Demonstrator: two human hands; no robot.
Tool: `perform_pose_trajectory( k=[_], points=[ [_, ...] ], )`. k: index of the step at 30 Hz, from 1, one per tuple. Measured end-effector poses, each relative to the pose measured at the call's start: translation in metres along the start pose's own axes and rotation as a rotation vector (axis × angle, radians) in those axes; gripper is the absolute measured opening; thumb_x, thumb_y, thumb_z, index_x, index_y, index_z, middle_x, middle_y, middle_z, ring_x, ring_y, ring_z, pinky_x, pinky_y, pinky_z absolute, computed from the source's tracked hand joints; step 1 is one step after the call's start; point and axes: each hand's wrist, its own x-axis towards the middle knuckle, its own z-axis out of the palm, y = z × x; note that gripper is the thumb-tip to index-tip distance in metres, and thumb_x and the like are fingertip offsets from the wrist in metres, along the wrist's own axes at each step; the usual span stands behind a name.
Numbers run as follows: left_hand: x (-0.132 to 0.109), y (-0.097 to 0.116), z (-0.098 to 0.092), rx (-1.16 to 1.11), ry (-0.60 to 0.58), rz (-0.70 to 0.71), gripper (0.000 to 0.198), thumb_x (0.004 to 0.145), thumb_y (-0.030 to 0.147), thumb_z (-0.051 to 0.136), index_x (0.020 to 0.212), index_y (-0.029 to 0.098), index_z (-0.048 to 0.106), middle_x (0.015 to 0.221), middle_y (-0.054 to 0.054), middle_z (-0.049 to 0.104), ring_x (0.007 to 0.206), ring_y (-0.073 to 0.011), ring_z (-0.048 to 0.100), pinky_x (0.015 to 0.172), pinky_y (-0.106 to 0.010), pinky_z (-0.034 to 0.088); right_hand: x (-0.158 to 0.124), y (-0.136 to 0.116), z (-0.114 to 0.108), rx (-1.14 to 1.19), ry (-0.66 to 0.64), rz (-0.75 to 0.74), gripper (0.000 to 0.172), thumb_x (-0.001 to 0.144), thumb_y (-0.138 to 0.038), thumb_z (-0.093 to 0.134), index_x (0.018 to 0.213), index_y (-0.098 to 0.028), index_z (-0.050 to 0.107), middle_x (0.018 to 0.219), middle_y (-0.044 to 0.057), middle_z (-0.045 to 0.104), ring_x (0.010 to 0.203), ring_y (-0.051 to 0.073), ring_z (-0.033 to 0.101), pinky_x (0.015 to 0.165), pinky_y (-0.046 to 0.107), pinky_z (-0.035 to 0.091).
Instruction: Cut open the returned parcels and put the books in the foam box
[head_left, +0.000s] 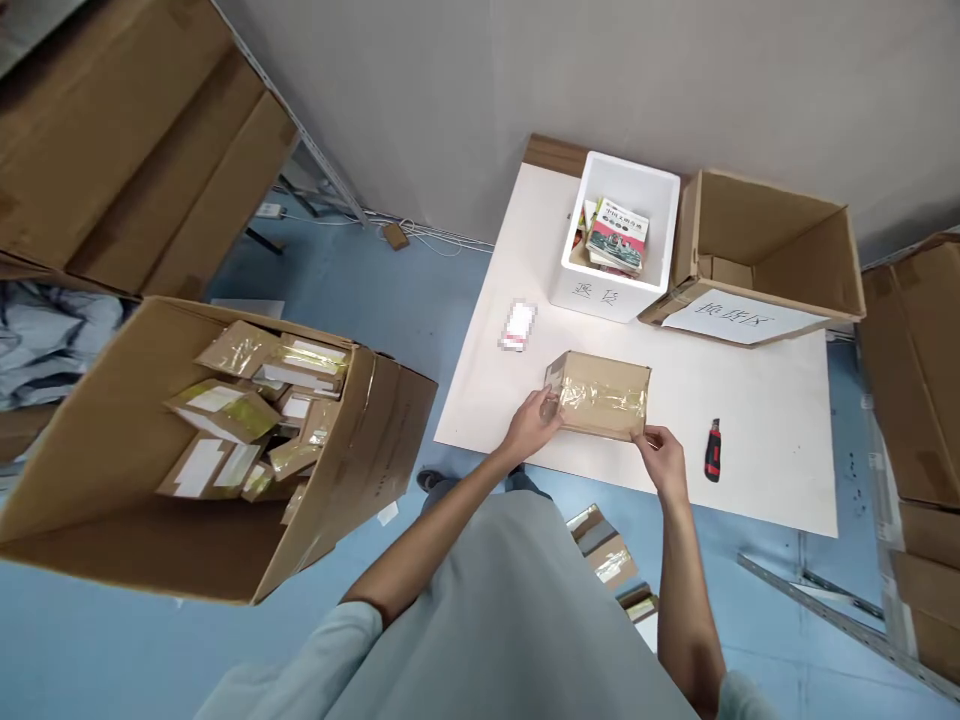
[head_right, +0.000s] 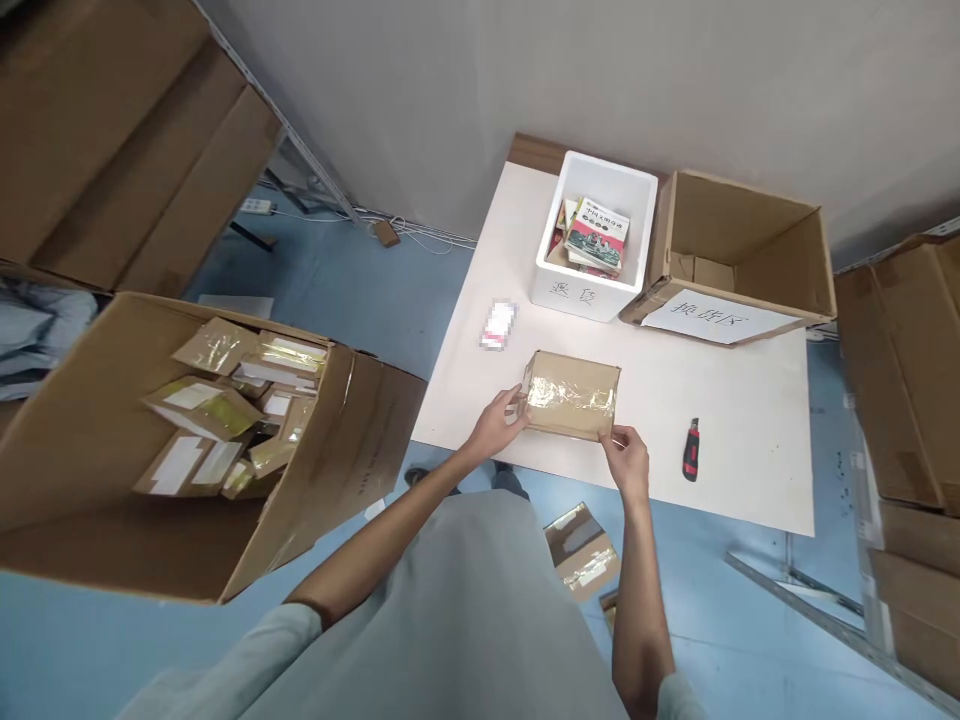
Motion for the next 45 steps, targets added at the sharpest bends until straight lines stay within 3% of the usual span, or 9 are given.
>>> perform_pose_trajectory(
  k=[5,9,14,20,25,30,36,41,45],
  points=[
    [-0.029,-0.025,-0.01,-0.147,0.013,-0.064,0.058,0.1,0.041,0.074,0.152,0.017,0.067,0.158,-0.019,0.069,0.148,-0.0327,0.066,0.121,-0.049,0.058,-0.011,-0.023,0.016,-0.196,0.207,-0.335,0.053,0.096,-0.063,0.069,0.126,-0.019,0.074,0.137,0.021,0.076,0.132,0.039,0.07,0.116,0.064,0.056],
    [-0.058,-0.041,-0.05,-0.201,0.111,-0.087,0.045,0.102,0.043,0.072,0.141,0.021,0.074,0.153,-0.015,0.073,0.145,-0.0315,0.069,0.122,-0.05,0.058,-0.016,-0.081,0.066,-0.194,0.072,-0.575,0.037,0.106,-0.05,0.063,0.126,-0.021,0.076,0.133,0.018,0.077,0.131,0.035,0.071,0.118,0.06,0.055],
    [-0.107,-0.072,-0.131,-0.303,0.352,-0.124,0.045,0.101,0.048,0.07,0.135,0.02,0.077,0.15,-0.016,0.076,0.143,-0.0334,0.07,0.121,-0.051,0.059,-0.04,-0.146,0.172,-0.208,-0.304,-0.713,0.037,0.108,-0.05,0.061,0.123,-0.021,0.079,0.126,0.016,0.082,0.118,0.034,0.077,0.106,0.056,0.062],
    [-0.196,-0.129,-0.245,-0.412,0.67,-0.234,0.047,0.101,0.055,0.07,0.134,0.022,0.078,0.148,-0.014,0.077,0.139,-0.0321,0.073,0.122,-0.049,0.057,-0.105,-0.2,0.32,-0.281,-0.658,-0.85,0.042,0.108,-0.057,0.06,0.121,-0.022,0.08,0.125,0.016,0.083,0.116,0.035,0.079,0.106,0.056,0.063],
    [-0.264,-0.187,-0.325,-0.481,0.852,-0.31,0.053,0.097,0.064,0.073,0.126,0.02,0.078,0.142,-0.015,0.079,0.134,-0.033,0.074,0.12,-0.051,0.058,-0.164,-0.233,0.428,-0.376,-0.866,-0.933,0.045,0.108,-0.058,0.058,0.121,-0.021,0.08,0.124,0.017,0.083,0.116,0.036,0.079,0.107,0.055,0.062],
    [-0.3,-0.223,-0.387,-0.513,0.964,-0.358,0.054,0.093,0.067,0.077,0.122,0.021,0.08,0.134,-0.014,0.083,0.127,-0.0336,0.077,0.118,-0.051,0.059,-0.211,-0.258,0.507,-0.437,-0.977,-0.956,0.046,0.109,-0.056,0.057,0.125,-0.021,0.081,0.126,0.016,0.083,0.119,0.034,0.079,0.11,0.051,0.061],
    [-0.282,-0.257,-0.448,-0.534,1.052,-0.379,0.048,0.091,0.058,0.08,0.121,0.021,0.081,0.132,-0.013,0.083,0.125,-0.0329,0.078,0.119,-0.053,0.059,-0.218,-0.269,0.58,-0.487,-1.096,-0.84,0.036,0.104,-0.051,0.064,0.124,-0.024,0.081,0.131,0.012,0.084,0.12,0.032,0.08,0.111,0.049,0.062],
    [-0.225,-0.289,-0.499,-0.51,1.069,-0.384,0.044,0.093,0.055,0.081,0.119,0.019,0.079,0.13,-0.015,0.083,0.123,-0.033,0.078,0.117,-0.052,0.06,-0.19,-0.26,0.65,-0.474,-1.147,-0.594,0.027,0.097,-0.044,0.073,0.115,-0.025,0.08,0.121,0.01,0.087,0.113,0.032,0.083,0.111,0.053,0.063],
    [-0.165,-0.309,-0.551,-0.379,1.083,-0.402,0.055,0.098,0.047,0.081,0.144,0.018,0.072,0.144,-0.018,0.076,0.125,-0.0346,0.076,0.117,-0.053,0.059,-0.167,-0.265,0.715,-0.381,-1.166,-0.491,0.036,0.092,-0.045,0.076,0.118,-0.02,0.079,0.127,0.015,0.086,0.118,0.033,0.082,0.113,0.053,0.063]
  ],
)
